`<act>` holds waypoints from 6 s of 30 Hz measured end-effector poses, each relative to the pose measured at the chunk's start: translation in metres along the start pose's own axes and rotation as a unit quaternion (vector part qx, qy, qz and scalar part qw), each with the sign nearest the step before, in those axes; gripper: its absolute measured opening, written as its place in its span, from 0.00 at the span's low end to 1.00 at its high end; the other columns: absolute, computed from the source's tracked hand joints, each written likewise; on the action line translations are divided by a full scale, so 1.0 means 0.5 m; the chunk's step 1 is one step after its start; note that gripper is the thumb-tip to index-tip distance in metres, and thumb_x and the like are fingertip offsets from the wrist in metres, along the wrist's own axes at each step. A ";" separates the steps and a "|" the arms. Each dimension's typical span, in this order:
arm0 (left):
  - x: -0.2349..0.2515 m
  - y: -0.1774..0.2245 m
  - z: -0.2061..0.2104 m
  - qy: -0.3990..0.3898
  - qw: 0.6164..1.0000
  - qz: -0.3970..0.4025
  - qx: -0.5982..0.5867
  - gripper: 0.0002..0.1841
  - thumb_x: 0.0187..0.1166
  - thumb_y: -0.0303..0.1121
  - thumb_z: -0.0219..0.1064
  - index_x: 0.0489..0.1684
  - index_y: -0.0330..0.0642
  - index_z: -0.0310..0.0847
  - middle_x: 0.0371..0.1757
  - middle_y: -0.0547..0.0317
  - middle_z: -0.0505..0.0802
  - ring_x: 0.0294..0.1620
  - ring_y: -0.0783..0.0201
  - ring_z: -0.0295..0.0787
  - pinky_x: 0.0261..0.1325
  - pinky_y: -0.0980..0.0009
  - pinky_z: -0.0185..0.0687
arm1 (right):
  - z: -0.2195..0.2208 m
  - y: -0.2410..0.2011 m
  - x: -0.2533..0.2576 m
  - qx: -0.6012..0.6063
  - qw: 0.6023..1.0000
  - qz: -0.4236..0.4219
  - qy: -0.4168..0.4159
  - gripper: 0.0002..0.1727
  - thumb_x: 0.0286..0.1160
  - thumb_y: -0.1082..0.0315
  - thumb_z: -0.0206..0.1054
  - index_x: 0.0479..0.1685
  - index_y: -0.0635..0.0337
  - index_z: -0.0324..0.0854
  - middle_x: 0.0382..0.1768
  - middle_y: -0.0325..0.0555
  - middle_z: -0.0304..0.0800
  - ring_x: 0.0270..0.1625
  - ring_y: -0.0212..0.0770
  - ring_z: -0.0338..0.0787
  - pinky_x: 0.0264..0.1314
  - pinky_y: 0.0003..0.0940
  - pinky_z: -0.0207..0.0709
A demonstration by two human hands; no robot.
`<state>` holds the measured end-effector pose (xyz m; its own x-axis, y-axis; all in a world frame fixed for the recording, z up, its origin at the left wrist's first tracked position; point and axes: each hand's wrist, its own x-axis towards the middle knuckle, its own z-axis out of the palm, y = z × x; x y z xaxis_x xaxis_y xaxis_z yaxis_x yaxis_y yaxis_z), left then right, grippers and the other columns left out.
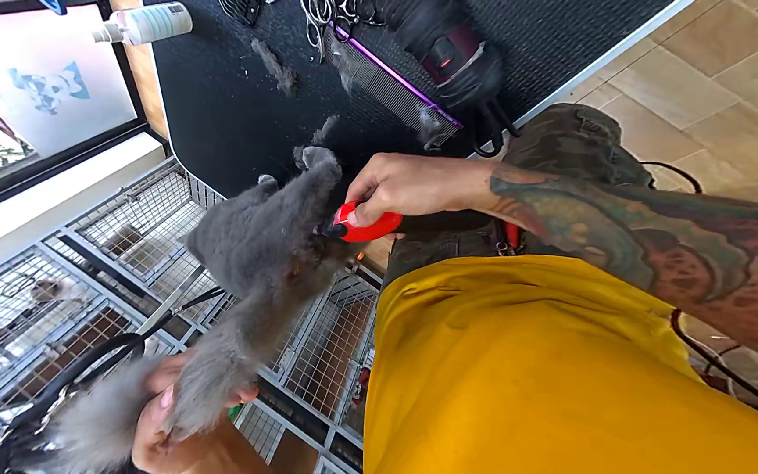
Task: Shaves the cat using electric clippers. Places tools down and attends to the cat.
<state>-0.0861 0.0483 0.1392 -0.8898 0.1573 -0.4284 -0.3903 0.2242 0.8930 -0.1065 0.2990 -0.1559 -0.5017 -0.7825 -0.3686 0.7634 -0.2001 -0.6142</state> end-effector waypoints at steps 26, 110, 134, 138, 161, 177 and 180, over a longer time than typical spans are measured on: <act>0.008 -0.005 -0.015 0.018 0.999 -0.013 -0.039 0.15 0.82 0.42 0.59 0.41 0.43 0.90 0.28 0.55 0.95 0.24 0.61 0.93 0.25 0.66 0.89 | -0.008 0.043 0.015 0.150 0.988 -0.018 -0.026 0.12 0.78 0.65 0.62 0.42 0.64 0.86 0.27 0.54 0.89 0.22 0.44 0.88 0.24 0.38 0.84; -0.023 -0.050 0.019 0.070 0.996 0.041 -0.020 0.24 0.80 0.49 0.55 0.21 0.43 0.88 0.13 0.63 0.86 0.14 0.70 0.85 0.19 0.73 0.80 | 0.169 0.219 0.036 -0.354 0.705 -0.469 0.397 0.22 0.68 0.75 0.65 0.61 0.49 0.90 0.64 0.45 0.93 0.68 0.55 0.88 0.73 0.56 0.76; -0.044 -0.057 0.039 0.105 0.993 0.003 -0.049 0.22 0.78 0.48 0.57 0.20 0.46 0.89 0.15 0.62 0.88 0.17 0.69 0.86 0.23 0.72 0.82 | 0.040 0.140 -0.054 -0.103 0.936 -0.247 0.226 0.26 0.64 0.60 0.78 0.66 0.54 0.86 0.57 0.45 0.84 0.54 0.39 0.89 0.56 0.42 0.88; -0.052 -0.057 0.043 0.101 0.994 -0.003 -0.047 0.21 0.78 0.47 0.57 0.23 0.45 0.90 0.17 0.60 0.89 0.20 0.67 0.88 0.25 0.71 0.83 | 0.018 0.089 -0.052 0.112 0.987 -0.116 -0.006 0.13 0.87 0.65 0.64 0.57 0.66 0.85 0.41 0.54 0.92 0.33 0.43 0.94 0.38 0.37 0.93; -0.062 -0.043 0.060 0.137 0.989 -0.019 -0.055 0.19 0.78 0.44 0.59 0.26 0.42 0.90 0.19 0.56 0.91 0.20 0.63 0.90 0.25 0.68 0.86 | -0.009 0.021 0.022 0.089 0.992 0.067 -0.065 0.18 0.90 0.57 0.60 0.50 0.65 0.85 0.36 0.55 0.92 0.28 0.46 0.93 0.30 0.40 0.90; -0.046 -0.032 0.067 0.168 0.984 -0.039 -0.051 0.23 0.80 0.47 0.54 0.22 0.45 0.89 0.16 0.60 0.89 0.18 0.67 0.87 0.23 0.71 0.83 | 0.010 0.107 0.083 0.295 0.945 0.087 -0.114 0.19 0.86 0.59 0.53 0.53 0.63 0.84 0.37 0.58 0.93 0.26 0.47 0.91 0.26 0.38 0.85; -0.018 -0.020 0.080 0.183 0.982 -0.044 -0.012 0.26 0.83 0.48 0.47 0.21 0.49 0.89 0.16 0.60 0.89 0.18 0.67 0.88 0.23 0.71 0.84 | -0.011 0.132 0.032 0.294 0.951 0.024 -0.094 0.21 0.88 0.57 0.51 0.58 0.61 0.84 0.38 0.54 0.91 0.31 0.44 0.90 0.32 0.38 0.87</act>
<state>-0.0649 0.0831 0.1285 -0.8758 -0.2183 -0.4305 -0.4719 0.1989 0.8590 -0.0664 0.2765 -0.2062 -0.4219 -0.8795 -0.2203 0.9065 -0.4141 -0.0830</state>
